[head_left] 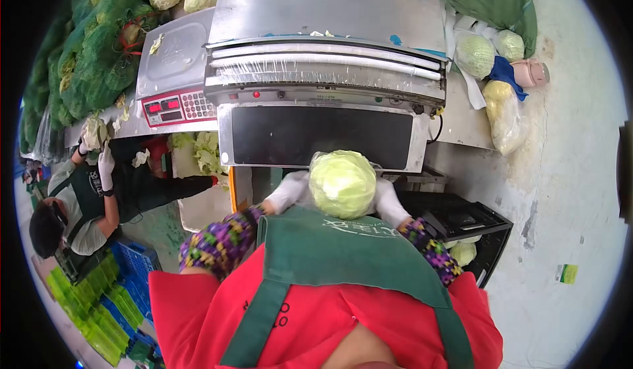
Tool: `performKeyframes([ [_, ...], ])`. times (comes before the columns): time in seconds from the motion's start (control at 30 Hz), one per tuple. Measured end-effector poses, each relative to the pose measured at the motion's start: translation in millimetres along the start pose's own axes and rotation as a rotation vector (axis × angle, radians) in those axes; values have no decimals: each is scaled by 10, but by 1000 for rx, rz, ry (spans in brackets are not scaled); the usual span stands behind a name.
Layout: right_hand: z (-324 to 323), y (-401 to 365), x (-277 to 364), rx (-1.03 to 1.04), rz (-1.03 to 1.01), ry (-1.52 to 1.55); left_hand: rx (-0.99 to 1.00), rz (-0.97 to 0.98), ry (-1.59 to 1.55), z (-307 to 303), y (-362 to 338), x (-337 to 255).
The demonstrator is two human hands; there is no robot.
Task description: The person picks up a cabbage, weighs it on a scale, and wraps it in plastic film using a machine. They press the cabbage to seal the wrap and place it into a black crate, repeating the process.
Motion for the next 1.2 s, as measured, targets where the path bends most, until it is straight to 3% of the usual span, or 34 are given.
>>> performKeyframes([
  [0.03,126,27,41,-3,-11,7,-1,9,10,152,31,-180],
  [0.1,410,50,134,313,16,815,192,-283,-829,573,32,-319],
  [0.13,374,37,164,314,0,819,195,-271,-818,607,-46,-415],
  [0.2,272,-151,273,433,-95,957,533,259,-647,778,-265,-824],
  [0.23,233,-276,349,489,-139,1026,540,256,-642,848,-88,-693],
  [0.27,178,-435,484,436,-140,912,699,735,-670,897,31,-656],
  [0.3,81,-420,678,218,-703,204,838,1223,-675,872,-79,-609],
  [0.33,14,-728,1091,-10,-900,-163,847,1215,-675,835,-139,-540],
  [0.37,-5,-1109,1500,-248,-1066,-536,806,819,-763,786,-91,-362],
  [0.43,-77,-1076,1556,-291,-857,-344,669,35,-836,688,-148,-17],
  [0.47,-39,-1378,1760,-517,-1240,-586,253,418,-354,626,-488,-706],
  [0.5,-18,-1468,1764,-547,-1234,-577,431,-8,-300,663,-732,-1126],
  [0.57,119,-1582,1790,-639,-1189,-804,718,-67,-547,512,-1027,-1379],
  [0.63,299,-1613,1791,-712,-1095,-853,654,-80,-549,410,-1275,-1382],
  [0.7,350,-1607,1771,-568,-1173,-104,306,227,-382,223,-1395,-1307],
  [0.73,467,-1570,1718,-378,-1011,158,283,376,-320,151,-1454,-1287],
  [0.77,580,-1577,1675,-397,-1005,169,297,367,-305,111,-1606,-1292],
  [0.83,1074,-1358,1485,228,-782,520,-1,740,303,-80,-2028,-1505],
  [0.87,1351,-1239,1369,516,-597,565,12,857,454,-240,-1965,-1413],
  [0.9,1565,-1228,1265,744,-491,621,-177,973,576,-405,-2017,-1294],
  [0.97,1735,-1540,1240,891,-613,465,-408,1344,432,-224,-2412,-1631],
  [1.0,1752,-1604,1193,870,-625,483,-45,1106,471,-218,-2211,-1528],
  [1.03,1762,-1618,1080,868,-445,705,299,839,501,-187,-2044,-1340],
  [1.07,1799,-1647,944,858,-260,925,477,662,375,-127,-2001,-1212],
  [1.1,1835,-1671,843,838,-277,950,645,479,253,-47,-1975,-1080],
  [1.13,1783,-1595,707,633,-326,912,418,395,461,-307,-1818,-792],
  [1.17,1653,-1579,576,409,-369,876,452,269,171,-184,-1939,-798],
  [1.2,1461,-1718,560,197,-588,548,441,179,-86,-92,-2036,-761],
])
Point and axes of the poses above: each hand's wrist, its own y-axis towards the middle knuckle, its own z-axis out of the palm, x = y × z, the point moved 6 cm from there along y, towards the middle knuckle, and after that the axes turned 3 degrees about y, right-handed, at the moved point
